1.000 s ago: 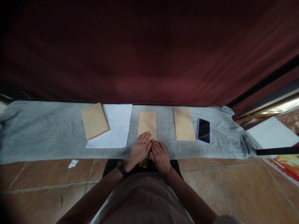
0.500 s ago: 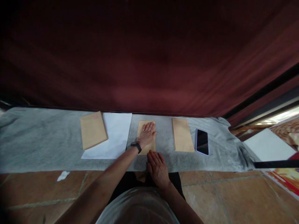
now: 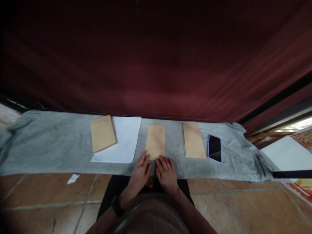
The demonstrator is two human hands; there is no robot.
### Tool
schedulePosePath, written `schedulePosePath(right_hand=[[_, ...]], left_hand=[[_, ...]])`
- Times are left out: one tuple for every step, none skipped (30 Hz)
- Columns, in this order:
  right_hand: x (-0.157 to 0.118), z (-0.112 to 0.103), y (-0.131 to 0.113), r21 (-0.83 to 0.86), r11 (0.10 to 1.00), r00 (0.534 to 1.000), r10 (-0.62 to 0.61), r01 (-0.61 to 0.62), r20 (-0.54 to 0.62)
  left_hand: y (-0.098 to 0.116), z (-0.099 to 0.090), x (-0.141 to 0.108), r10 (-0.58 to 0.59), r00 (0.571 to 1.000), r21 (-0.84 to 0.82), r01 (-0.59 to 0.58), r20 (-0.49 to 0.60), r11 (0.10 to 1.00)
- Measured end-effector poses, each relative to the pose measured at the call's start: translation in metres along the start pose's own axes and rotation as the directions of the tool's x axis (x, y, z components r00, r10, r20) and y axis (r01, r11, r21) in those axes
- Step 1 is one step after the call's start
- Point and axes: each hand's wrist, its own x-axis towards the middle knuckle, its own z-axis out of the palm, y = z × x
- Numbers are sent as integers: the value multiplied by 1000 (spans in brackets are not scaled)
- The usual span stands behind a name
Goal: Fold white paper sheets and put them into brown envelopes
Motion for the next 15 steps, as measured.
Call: schedulePosePath(right_hand=[[1,0,-1,2,1000,1000,8,-8,9],[2,0,-2,4,1000,1000,15,-15,14],[4,-1,-3,6,1000,1000,20,-20,15],[5,-1,-4,8,1000,1000,24,-24,13],[6,-1,-5,9,1000,1000,28,-28,7],[7,-1,-5,8,999,999,33,-33,0],[8,-2,-6,5,999,999,38,-38,-5],[10,-2,-7,-1,999,999,42,-42,-9],[11,-3,-8,-9,999,999,46,-46,-9],[13,-4,-9,-19,999,999,49,-49,-8],[15,-4,-10,-30,998,999,51,-51,-5],[17,-5,-11,-42,998,999,54,-54,-1],[19,-6,-12,-56,997,998,60,-60,1],[20,-6,-14,-70,995,998,70,-69,1],[22,-6,-15,-84,993,997,81,-81,-3]], left_hand=[[0,-1,1,-45,999,-52,45,-11,998],[0,-3,4,-94,995,-104,92,-12,990],[0,-4,10,-144,990,-155,141,-5,978],[-1,-6,17,-191,981,-205,190,12,960],[-1,-8,25,-233,972,-257,234,37,938],[-2,-10,32,-268,961,-311,275,66,910],[-3,-12,39,-300,949,-365,314,96,877],[-3,-14,45,-331,936,-416,350,121,839],[-4,-15,49,-361,922,-459,384,140,801],[-4,-15,53,-394,906,-494,417,156,763],[-5,-15,55,-425,889,-519,448,170,728],[-6,-15,57,-450,873,-534,474,185,700],[-6,-14,59,-465,862,-543,494,201,679],[-6,-12,60,-470,856,-551,504,216,664],[-5,-11,61,-468,854,-560,508,228,655]])
